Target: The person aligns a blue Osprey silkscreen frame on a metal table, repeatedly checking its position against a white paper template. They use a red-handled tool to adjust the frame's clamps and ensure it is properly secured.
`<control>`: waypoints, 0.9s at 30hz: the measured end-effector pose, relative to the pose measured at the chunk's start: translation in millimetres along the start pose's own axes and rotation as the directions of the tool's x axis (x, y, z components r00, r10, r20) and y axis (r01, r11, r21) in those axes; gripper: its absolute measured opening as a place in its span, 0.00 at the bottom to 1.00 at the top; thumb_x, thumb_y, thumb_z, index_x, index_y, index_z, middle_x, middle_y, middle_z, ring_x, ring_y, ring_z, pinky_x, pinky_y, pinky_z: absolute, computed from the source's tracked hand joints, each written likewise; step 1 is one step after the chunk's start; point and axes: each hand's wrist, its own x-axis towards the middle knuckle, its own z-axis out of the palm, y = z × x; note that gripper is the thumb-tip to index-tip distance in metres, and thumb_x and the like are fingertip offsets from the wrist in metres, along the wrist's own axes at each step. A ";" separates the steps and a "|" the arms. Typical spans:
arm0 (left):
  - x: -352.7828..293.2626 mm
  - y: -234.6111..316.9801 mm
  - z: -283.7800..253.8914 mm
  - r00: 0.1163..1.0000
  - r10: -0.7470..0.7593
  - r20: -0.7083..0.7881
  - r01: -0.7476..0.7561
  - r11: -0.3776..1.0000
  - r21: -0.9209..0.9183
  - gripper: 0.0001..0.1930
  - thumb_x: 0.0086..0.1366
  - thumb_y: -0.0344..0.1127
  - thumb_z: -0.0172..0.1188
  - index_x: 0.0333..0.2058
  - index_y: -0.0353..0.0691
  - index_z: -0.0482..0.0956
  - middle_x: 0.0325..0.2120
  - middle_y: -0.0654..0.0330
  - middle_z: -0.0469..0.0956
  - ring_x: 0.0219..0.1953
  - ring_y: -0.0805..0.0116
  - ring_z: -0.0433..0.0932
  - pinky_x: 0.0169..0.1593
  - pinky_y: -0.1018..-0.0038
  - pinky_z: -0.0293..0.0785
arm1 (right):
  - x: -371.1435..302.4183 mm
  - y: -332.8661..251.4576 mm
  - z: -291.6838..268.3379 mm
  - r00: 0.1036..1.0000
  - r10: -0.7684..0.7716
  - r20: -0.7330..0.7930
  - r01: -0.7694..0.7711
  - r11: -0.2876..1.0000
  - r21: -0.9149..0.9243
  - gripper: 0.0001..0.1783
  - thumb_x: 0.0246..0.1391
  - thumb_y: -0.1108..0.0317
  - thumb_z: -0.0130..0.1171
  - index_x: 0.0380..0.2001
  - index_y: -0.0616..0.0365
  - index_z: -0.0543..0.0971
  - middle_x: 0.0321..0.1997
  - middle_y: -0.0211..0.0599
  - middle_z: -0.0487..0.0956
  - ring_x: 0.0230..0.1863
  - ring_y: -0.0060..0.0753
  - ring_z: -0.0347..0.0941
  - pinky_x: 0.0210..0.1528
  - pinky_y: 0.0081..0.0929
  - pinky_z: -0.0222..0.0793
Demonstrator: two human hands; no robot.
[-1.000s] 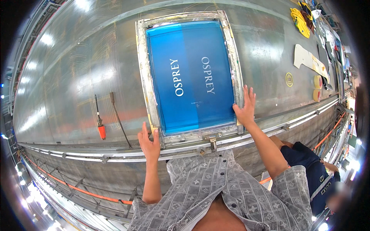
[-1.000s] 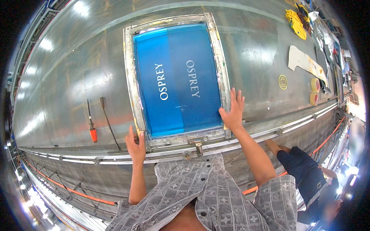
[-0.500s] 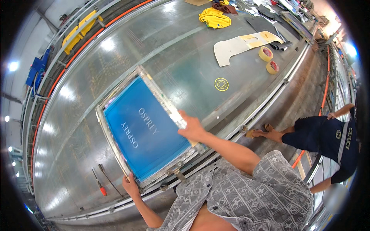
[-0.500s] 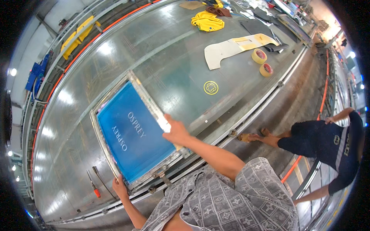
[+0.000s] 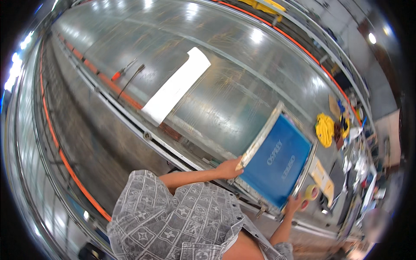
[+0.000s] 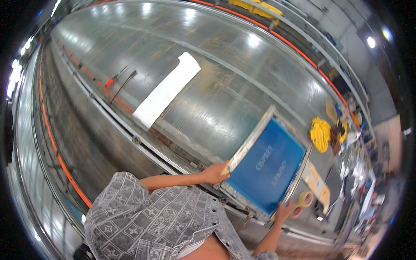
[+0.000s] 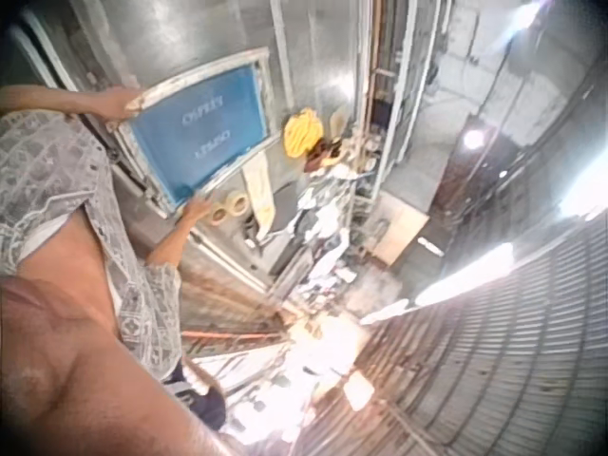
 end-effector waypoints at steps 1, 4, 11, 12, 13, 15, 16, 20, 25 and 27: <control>-4.3 -2.4 5.5 0.997 0.025 0.075 -0.026 1.000 0.015 0.43 0.66 0.51 0.59 0.67 0.22 0.55 0.47 0.31 0.76 0.51 0.40 0.77 0.55 0.52 0.72 | -5.7 3.9 1.8 0.999 0.035 0.021 -0.035 0.999 0.004 0.39 0.44 0.68 0.63 0.62 0.72 0.70 0.60 0.59 0.76 0.62 0.51 0.71 0.66 0.38 0.62; -8.7 10.5 3.7 0.937 -0.051 0.345 0.034 0.998 0.055 0.39 0.67 0.50 0.59 0.69 0.35 0.58 0.50 0.38 0.77 0.52 0.41 0.77 0.53 0.56 0.73 | -9.3 9.6 -5.0 0.998 0.047 0.041 -0.045 0.998 -0.033 0.39 0.45 0.69 0.63 0.63 0.71 0.70 0.63 0.60 0.73 0.64 0.55 0.70 0.67 0.41 0.61; -41.3 -12.7 -84.2 0.985 -0.122 0.123 0.124 0.992 -0.010 0.26 0.65 0.51 0.62 0.55 0.40 0.80 0.44 0.48 0.84 0.47 0.51 0.82 0.52 0.61 0.76 | -20.8 -67.8 18.1 0.980 -0.026 -0.200 -0.002 0.991 -0.136 0.32 0.52 0.70 0.61 0.63 0.62 0.73 0.66 0.57 0.71 0.67 0.57 0.65 0.67 0.44 0.61; -49.8 -18.1 -109.9 0.980 -0.201 -0.012 0.199 0.977 -0.076 0.25 0.64 0.51 0.63 0.53 0.39 0.82 0.43 0.49 0.84 0.47 0.52 0.83 0.52 0.62 0.77 | -35.9 -98.4 22.0 0.976 -0.055 -0.209 0.031 0.993 -0.117 0.30 0.53 0.70 0.60 0.62 0.60 0.74 0.67 0.56 0.71 0.68 0.56 0.65 0.67 0.44 0.61; -56.6 -34.7 -136.1 0.959 -0.235 -0.157 0.225 0.971 -0.077 0.24 0.64 0.50 0.64 0.53 0.40 0.82 0.43 0.49 0.84 0.45 0.53 0.83 0.51 0.62 0.77 | -48.9 -129.3 26.9 0.972 -0.087 -0.218 0.067 0.993 -0.096 0.28 0.54 0.71 0.60 0.60 0.58 0.76 0.67 0.55 0.71 0.68 0.55 0.64 0.67 0.44 0.61; -58.6 -55.5 -189.6 0.873 -0.255 -0.416 0.264 0.964 -0.037 0.24 0.64 0.47 0.64 0.54 0.41 0.81 0.42 0.46 0.84 0.42 0.53 0.83 0.49 0.61 0.77 | -65.7 -179.2 30.1 0.970 -0.178 -0.165 0.172 0.984 -0.047 0.23 0.56 0.72 0.59 0.57 0.56 0.79 0.66 0.51 0.73 0.67 0.52 0.67 0.67 0.42 0.62; -60.0 -63.6 -217.8 0.790 -0.370 -0.489 0.419 0.908 -0.010 0.26 0.64 0.46 0.64 0.58 0.41 0.77 0.46 0.44 0.82 0.45 0.51 0.81 0.51 0.60 0.76 | -70.9 -198.9 30.9 0.966 -0.226 -0.128 0.226 0.974 -0.011 0.21 0.57 0.73 0.58 0.55 0.55 0.81 0.66 0.50 0.73 0.67 0.50 0.68 0.67 0.40 0.62; -109.0 -104.9 -284.9 0.459 -0.331 -0.824 0.795 0.568 0.215 0.37 0.66 0.46 0.60 0.69 0.37 0.60 0.57 0.36 0.72 0.58 0.45 0.72 0.61 0.54 0.67 | -97.8 -261.1 47.0 0.940 -0.326 0.104 0.269 0.892 0.362 0.17 0.59 0.74 0.57 0.51 0.58 0.83 0.59 0.45 0.80 0.61 0.46 0.75 0.64 0.35 0.66; -93.5 -157.2 -321.8 0.476 -0.693 -0.541 0.849 0.522 0.078 0.49 0.65 0.66 0.53 0.73 0.38 0.49 0.71 0.32 0.49 0.73 0.30 0.45 0.70 0.32 0.38 | -161.2 -320.5 109.5 0.890 -0.298 0.347 0.081 0.849 0.522 0.17 0.63 0.74 0.55 0.51 0.72 0.80 0.53 0.50 0.82 0.54 0.40 0.79 0.58 0.31 0.72; -70.1 -107.0 -370.7 0.647 -0.625 -0.436 0.746 0.638 0.192 0.48 0.59 0.73 0.55 0.66 0.38 0.67 0.53 0.38 0.77 0.61 0.40 0.72 0.62 0.38 0.60 | -157.6 -358.1 145.1 0.867 -0.285 0.410 0.139 0.926 0.351 0.17 0.63 0.71 0.55 0.53 0.67 0.80 0.53 0.50 0.81 0.54 0.44 0.77 0.58 0.34 0.71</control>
